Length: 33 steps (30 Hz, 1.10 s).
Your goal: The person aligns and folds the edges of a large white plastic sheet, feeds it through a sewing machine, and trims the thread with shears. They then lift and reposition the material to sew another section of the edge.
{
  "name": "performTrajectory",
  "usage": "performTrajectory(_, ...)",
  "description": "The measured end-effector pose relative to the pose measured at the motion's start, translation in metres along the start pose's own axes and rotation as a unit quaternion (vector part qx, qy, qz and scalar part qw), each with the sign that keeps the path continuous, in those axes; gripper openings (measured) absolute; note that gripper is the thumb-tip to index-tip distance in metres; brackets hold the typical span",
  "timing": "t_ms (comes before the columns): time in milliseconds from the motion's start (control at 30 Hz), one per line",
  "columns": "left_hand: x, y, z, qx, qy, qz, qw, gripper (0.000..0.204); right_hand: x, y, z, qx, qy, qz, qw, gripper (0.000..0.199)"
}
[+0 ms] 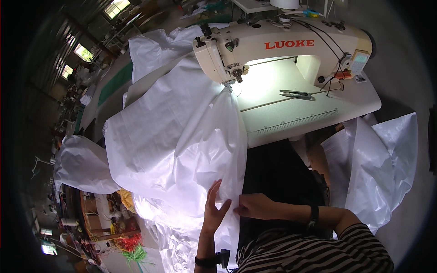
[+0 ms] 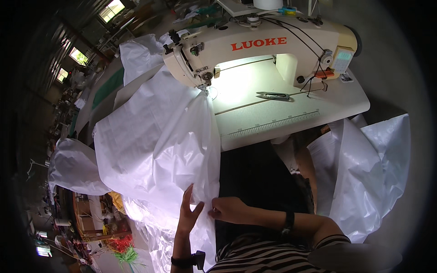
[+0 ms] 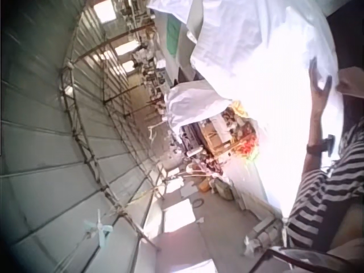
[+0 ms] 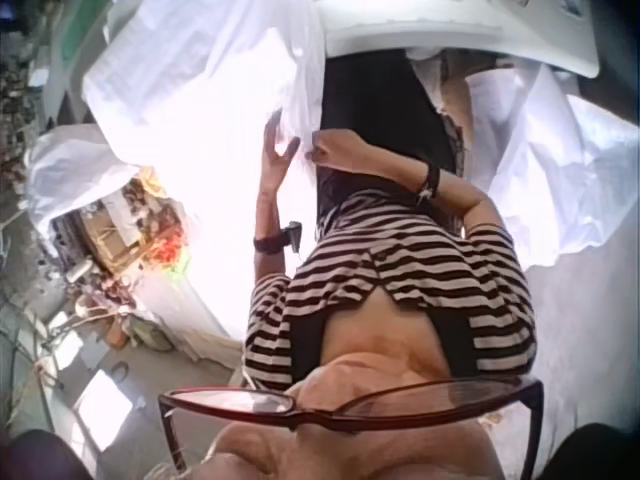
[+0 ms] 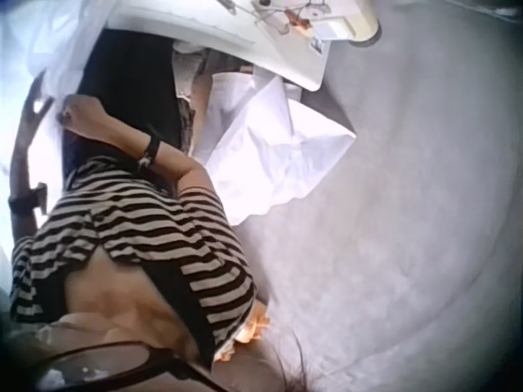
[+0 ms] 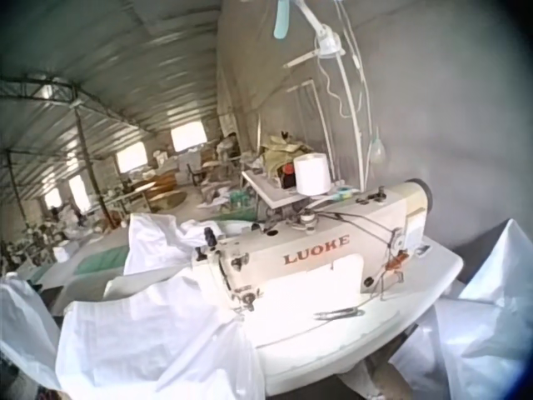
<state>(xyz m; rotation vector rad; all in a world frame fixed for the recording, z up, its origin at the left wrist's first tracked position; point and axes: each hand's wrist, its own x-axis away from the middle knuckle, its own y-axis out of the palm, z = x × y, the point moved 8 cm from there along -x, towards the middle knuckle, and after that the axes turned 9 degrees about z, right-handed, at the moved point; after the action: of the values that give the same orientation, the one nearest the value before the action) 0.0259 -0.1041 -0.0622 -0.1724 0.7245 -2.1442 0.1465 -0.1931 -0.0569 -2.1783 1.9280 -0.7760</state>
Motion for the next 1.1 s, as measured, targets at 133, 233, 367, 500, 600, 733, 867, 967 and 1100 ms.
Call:
performTrajectory(133,-0.013,-0.036,-0.018,-0.195,0.028,0.092,0.976,0.08,0.046,-0.003,0.001,-0.177,-0.037,-0.152,0.972,0.043)
performTrajectory(233,-0.02,-0.054,-0.049,-0.28,-0.087,0.091,0.952,0.079,0.093,-0.028,0.086,-0.306,0.212,-0.072,0.925,0.03)
performTrajectory(367,-0.01,-0.047,-0.019,-0.234,0.02,0.249,0.94,0.074,0.101,-0.082,0.112,0.014,0.137,0.185,0.973,0.017)
performTrajectory(500,0.018,-0.041,0.014,-0.248,0.07,0.332,0.907,0.067,0.089,-0.101,0.016,0.064,-0.12,0.309,0.941,0.029)
performTrajectory(600,0.03,-0.051,0.022,-0.244,0.07,0.343,0.904,0.058,0.046,-0.072,-0.011,-0.127,-0.069,0.183,0.972,0.047)
performTrajectory(733,0.037,-0.074,0.022,-0.208,0.048,0.33,0.919,0.04,-0.014,-0.04,0.011,-0.278,0.057,0.154,0.946,0.071)
performTrajectory(867,0.054,-0.065,0.018,-0.071,-0.054,0.146,0.985,0.028,-0.029,-0.002,0.004,-0.207,0.006,0.028,0.978,0.064)
performTrajectory(967,0.077,-0.033,0.032,0.092,-0.115,-0.086,0.985,0.029,-0.008,0.009,-0.017,-0.091,-0.061,0.008,0.994,0.045)
performTrajectory(1100,0.083,-0.034,0.055,0.113,-0.128,-0.186,0.968,0.027,0.022,0.009,-0.023,-0.066,-0.052,-0.005,0.996,0.034)
